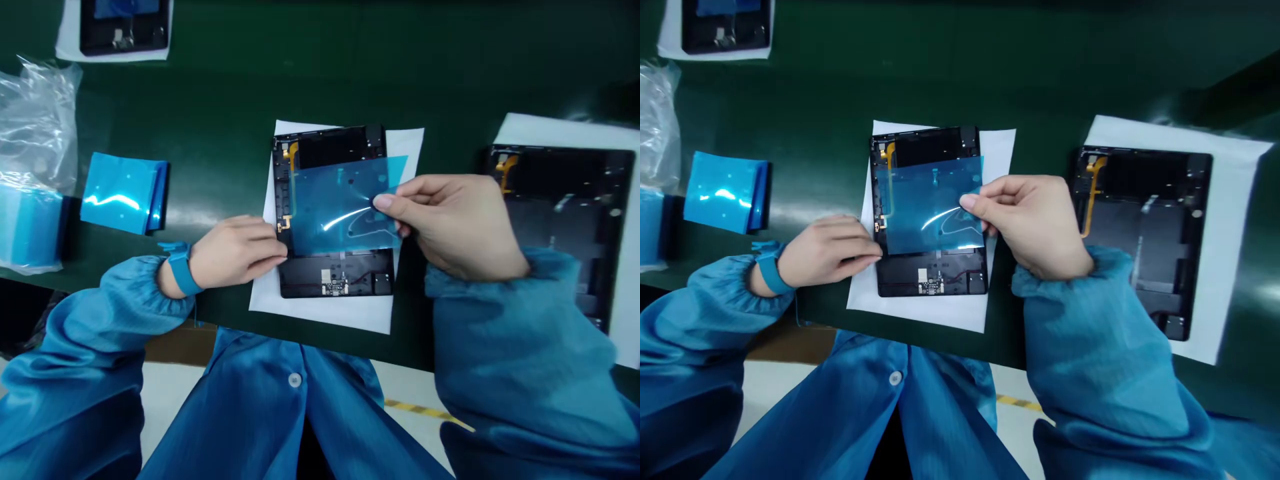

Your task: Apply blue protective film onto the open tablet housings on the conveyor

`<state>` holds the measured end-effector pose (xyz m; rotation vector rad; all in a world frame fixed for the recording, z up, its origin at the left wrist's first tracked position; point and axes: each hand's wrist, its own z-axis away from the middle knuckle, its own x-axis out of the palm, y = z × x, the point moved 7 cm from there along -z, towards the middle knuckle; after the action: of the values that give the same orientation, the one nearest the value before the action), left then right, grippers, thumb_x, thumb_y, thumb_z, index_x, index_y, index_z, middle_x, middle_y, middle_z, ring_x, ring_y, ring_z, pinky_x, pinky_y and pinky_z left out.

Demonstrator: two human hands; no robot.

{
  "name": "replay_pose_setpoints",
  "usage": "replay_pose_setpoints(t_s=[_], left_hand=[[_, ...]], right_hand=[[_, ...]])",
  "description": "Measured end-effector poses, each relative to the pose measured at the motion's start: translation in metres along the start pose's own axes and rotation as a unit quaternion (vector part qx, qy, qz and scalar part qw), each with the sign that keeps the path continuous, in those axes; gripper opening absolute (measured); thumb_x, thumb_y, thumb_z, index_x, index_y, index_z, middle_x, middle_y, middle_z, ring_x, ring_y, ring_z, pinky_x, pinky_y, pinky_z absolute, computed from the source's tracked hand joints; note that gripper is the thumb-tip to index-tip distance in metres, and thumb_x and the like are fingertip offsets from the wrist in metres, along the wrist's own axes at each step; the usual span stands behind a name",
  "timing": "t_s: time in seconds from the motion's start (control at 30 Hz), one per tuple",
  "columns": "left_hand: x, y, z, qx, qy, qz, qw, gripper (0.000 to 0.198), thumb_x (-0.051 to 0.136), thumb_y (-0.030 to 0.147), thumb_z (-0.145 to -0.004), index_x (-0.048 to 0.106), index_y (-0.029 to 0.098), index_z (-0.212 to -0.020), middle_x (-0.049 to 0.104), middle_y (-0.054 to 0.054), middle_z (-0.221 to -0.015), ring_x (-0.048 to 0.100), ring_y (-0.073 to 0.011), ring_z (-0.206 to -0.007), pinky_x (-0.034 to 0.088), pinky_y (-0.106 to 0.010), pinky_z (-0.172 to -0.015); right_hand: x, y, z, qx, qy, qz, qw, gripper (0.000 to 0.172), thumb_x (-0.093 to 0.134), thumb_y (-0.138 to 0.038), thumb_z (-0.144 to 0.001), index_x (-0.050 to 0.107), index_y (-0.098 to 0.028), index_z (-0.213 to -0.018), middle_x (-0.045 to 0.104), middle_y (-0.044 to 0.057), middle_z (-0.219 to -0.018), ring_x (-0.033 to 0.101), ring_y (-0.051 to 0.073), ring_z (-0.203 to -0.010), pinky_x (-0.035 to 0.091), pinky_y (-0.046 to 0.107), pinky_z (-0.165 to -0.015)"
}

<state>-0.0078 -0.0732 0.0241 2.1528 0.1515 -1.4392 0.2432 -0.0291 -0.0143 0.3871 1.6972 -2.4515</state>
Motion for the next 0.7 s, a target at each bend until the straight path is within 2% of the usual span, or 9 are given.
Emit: replay_pose_setpoints(t_s=[0.1,0.3,0.53,0.7], left_hand=[[0.008,-0.001,0.005,0.018,-0.004,0.041,0.999,0.019,0.06,0.029,-0.103,0.074,0.018,-0.098,0.074,-0.004,-0.086,0.067,-0.0153,-0.078,0.052,-0.029,-0.072],[0.008,-0.004,0.002,0.0,-0.019,0.082,0.996,0.018,0.063,0.03,-0.102,0.074,0.018,-0.097,0.074,-0.004,-0.088,0.067,-0.0151,-0.078,0.049,-0.029,-0.069],[0.01,-0.003,0.002,-0.009,-0.036,0.084,0.996,0.019,0.058,0.03,-0.105,0.073,0.018,-0.098,0.074,-0.003,-0.089,0.066,-0.0146,-0.076,0.046,-0.029,-0.065],[0.01,-0.004,0.001,-0.011,-0.048,0.085,0.995,0.021,0.057,0.033,-0.106,0.072,0.02,-0.1,0.074,-0.002,-0.089,0.066,-0.0145,-0.076,0.046,-0.029,-0.066]], right_hand=[[-0.003,0.006,0.003,0.014,0.016,0.015,1.0,0.023,0.091,-0.018,-0.071,0.069,-0.013,-0.07,0.06,-0.004,-0.051,0.048,0.005,-0.041,0.038,0.019,-0.04],[-0.009,0.011,0.011,-0.008,0.022,0.04,0.999,0.035,0.096,-0.04,-0.066,0.071,-0.016,-0.073,0.066,0.001,-0.059,0.051,0.007,-0.044,0.041,0.022,-0.041],[-0.012,0.003,0.02,-0.001,0.044,0.126,0.991,0.056,0.09,-0.07,-0.059,0.071,-0.019,-0.071,0.061,0.0,-0.055,0.05,0.009,-0.042,0.04,0.026,-0.039],[-0.013,-0.004,0.023,-0.008,0.048,0.175,0.983,0.059,0.086,-0.076,-0.06,0.069,-0.021,-0.069,0.061,0.001,-0.055,0.052,0.01,-0.044,0.042,0.028,-0.041]])
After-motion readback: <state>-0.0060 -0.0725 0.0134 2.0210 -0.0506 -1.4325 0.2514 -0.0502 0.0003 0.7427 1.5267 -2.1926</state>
